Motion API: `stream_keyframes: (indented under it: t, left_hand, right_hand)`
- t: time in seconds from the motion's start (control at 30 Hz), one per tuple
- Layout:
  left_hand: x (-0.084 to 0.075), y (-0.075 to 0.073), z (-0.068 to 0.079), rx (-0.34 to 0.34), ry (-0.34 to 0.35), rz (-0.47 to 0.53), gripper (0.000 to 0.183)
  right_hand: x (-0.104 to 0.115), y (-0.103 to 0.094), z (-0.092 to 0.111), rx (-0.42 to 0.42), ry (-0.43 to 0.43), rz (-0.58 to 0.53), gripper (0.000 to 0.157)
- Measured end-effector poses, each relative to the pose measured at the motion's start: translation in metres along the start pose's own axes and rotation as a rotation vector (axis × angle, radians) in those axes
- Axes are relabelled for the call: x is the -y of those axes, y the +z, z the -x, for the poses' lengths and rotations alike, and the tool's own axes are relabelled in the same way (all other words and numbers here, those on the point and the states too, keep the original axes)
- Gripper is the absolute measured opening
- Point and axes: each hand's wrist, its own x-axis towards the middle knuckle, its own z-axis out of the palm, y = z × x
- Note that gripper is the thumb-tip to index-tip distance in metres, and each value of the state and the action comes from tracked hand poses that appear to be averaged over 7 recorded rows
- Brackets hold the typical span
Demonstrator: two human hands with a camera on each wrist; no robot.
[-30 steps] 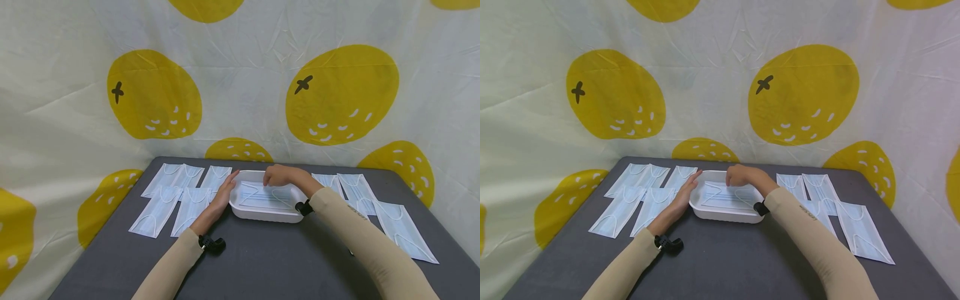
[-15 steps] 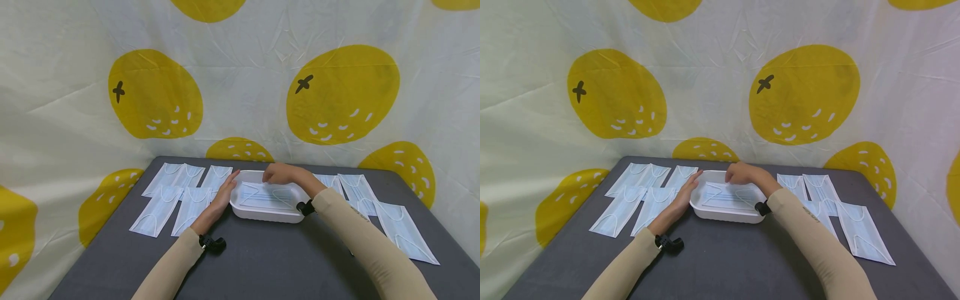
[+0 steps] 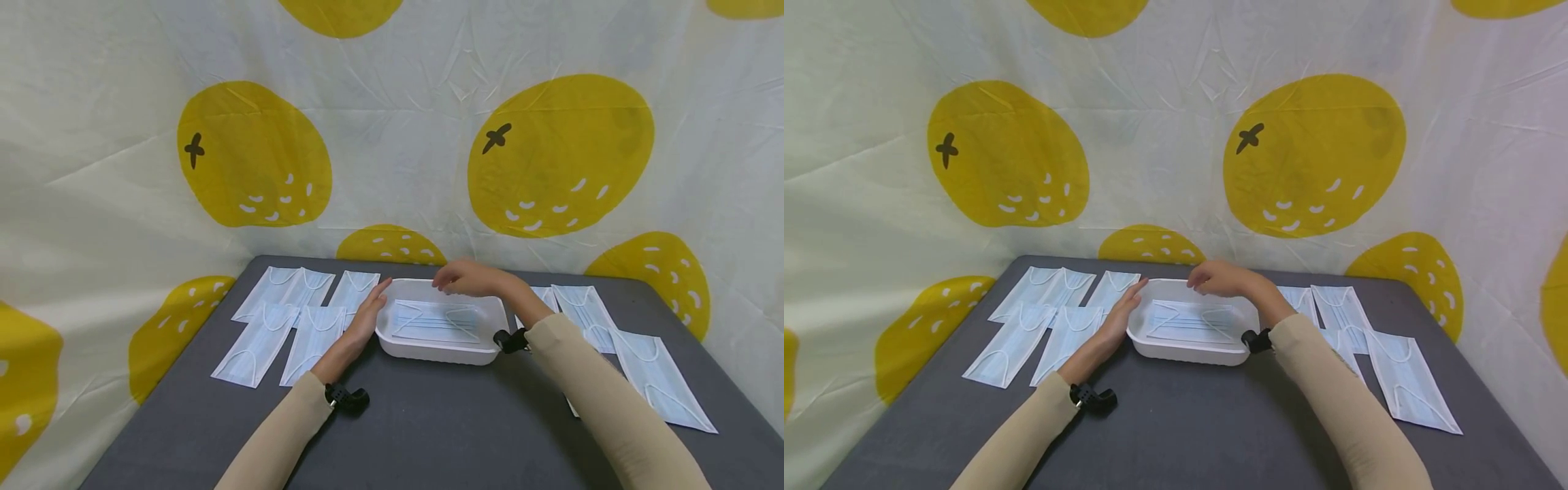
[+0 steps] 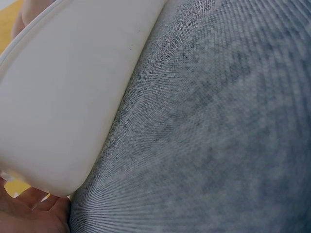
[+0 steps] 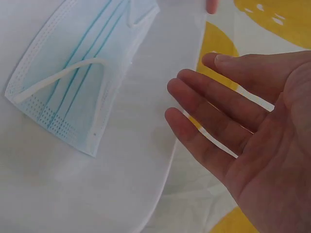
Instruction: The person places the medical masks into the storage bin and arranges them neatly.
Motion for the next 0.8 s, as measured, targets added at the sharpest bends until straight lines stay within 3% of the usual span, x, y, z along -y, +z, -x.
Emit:
stream_keyframes:
  t: [0.33,0.67,0.8]
  left_hand:
    - [0.0,0.001,0.0,-0.004,-0.004,0.004,0.051]
    - [-0.002,0.001,0.0,0.006,0.004,0.013,0.051]
    - [-0.002,0.001,-0.001,0.001,-0.003,0.017,0.051]
  right_hand:
    - [-0.012,-0.015,0.044,-0.153,0.007,-0.197,0.033]
    - [-0.028,-0.03,0.118,-0.368,0.071,-0.256,0.037]
    - [-0.041,-0.029,0.148,-0.446,0.058,-0.3,0.036]
